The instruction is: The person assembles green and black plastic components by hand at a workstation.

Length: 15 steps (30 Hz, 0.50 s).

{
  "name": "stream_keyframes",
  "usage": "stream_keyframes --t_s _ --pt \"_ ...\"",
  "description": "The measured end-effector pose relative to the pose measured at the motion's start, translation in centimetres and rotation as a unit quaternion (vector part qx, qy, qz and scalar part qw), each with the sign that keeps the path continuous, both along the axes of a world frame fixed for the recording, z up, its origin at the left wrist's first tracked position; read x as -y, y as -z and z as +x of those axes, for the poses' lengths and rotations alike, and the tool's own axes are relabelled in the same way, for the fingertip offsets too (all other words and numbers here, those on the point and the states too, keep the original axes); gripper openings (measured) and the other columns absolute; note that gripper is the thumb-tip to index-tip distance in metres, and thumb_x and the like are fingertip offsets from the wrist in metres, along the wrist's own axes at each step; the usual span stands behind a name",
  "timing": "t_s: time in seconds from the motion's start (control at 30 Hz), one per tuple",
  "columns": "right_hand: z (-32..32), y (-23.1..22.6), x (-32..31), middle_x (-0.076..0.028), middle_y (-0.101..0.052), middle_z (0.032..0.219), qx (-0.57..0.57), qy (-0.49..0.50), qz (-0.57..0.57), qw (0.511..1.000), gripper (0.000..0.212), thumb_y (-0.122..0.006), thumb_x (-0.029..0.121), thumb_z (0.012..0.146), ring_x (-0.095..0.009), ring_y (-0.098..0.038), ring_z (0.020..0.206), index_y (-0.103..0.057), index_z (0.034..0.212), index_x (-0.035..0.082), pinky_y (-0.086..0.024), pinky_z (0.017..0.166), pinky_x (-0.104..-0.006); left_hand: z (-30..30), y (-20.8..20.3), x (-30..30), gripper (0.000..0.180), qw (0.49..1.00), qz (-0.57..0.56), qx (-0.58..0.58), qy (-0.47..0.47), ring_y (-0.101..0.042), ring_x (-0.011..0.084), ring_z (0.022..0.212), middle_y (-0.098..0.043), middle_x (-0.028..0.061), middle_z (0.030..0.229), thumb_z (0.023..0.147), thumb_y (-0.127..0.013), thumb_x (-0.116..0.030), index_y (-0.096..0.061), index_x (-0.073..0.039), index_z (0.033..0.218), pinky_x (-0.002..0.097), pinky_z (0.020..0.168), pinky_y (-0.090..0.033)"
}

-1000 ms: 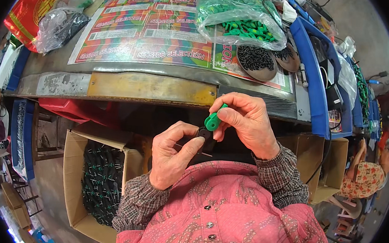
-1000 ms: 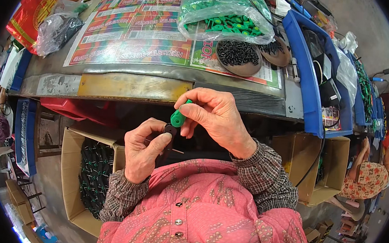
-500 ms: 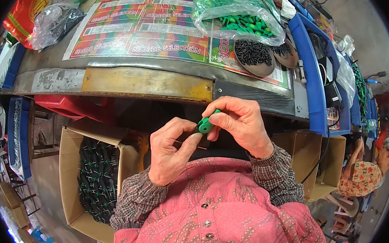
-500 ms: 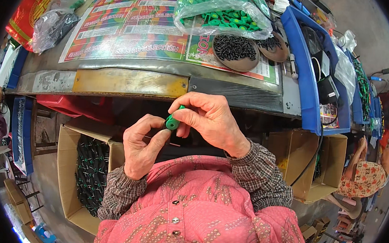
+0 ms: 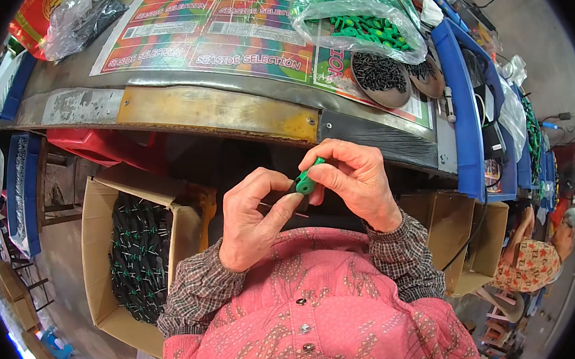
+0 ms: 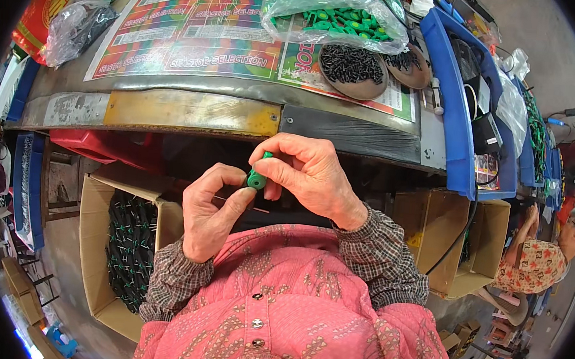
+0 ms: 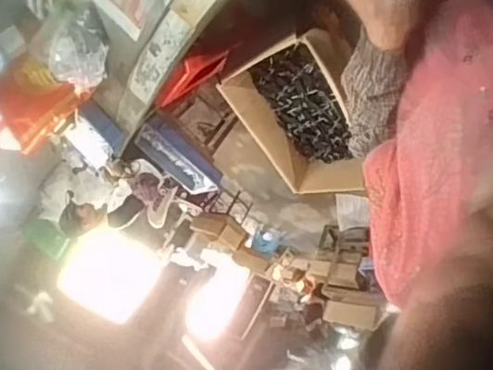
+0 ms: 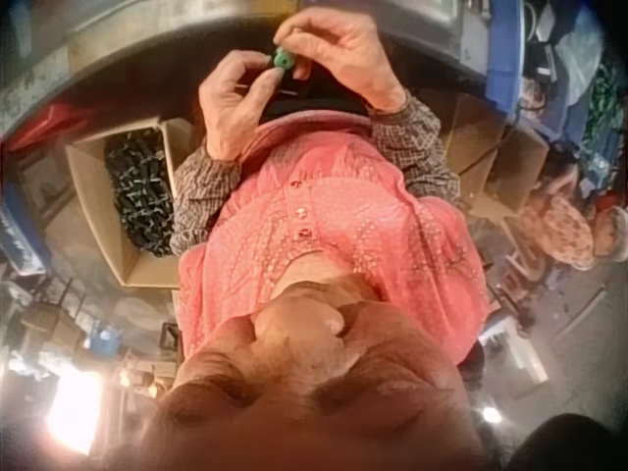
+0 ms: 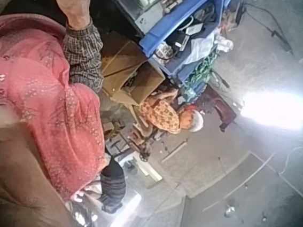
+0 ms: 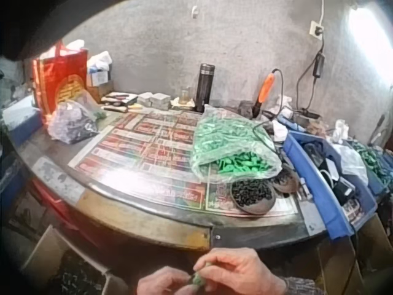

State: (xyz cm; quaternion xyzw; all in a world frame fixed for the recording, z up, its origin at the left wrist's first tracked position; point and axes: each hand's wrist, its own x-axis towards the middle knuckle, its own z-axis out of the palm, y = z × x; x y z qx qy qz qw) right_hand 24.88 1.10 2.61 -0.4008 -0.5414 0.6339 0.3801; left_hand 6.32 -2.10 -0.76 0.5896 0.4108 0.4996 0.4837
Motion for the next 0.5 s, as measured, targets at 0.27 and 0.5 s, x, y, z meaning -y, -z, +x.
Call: stream_keyframes --t_s 0.27,0.5 --pt "-0.4 0.5 0.2 -0.001 -0.064 0.075 0.016 0.029 -0.058 0.998 0.016 -0.063 0.015 0.094 -0.005 -0.058 0.057 -0.065 0.097 -0.001 -0.047 0.049 -0.0189 -0.3 0.7 1.0 0.01 0.943 -0.267 0.174 0.094 -0.05 0.0022 0.057 -0.057 -0.0016 0.07 0.092 -0.064 -0.008 -0.062 0.002 0.091 0.0204 0.048 -0.039" --pt "-0.2 2.6 1.0 -0.001 -0.063 0.074 0.038 0.042 -0.092 0.994 0.019 -0.062 0.018 0.095 -0.004 -0.057 0.055 -0.065 0.095 -0.001 -0.045 0.048 -0.0187 0.6 3.5 1.9 0.012 0.926 -0.31 0.197 0.084 -0.043 0.0009 0.051 -0.056 -0.0033 0.066 0.093 -0.063 -0.012 -0.06 -0.002 0.087 0.0188 0.045 -0.032"
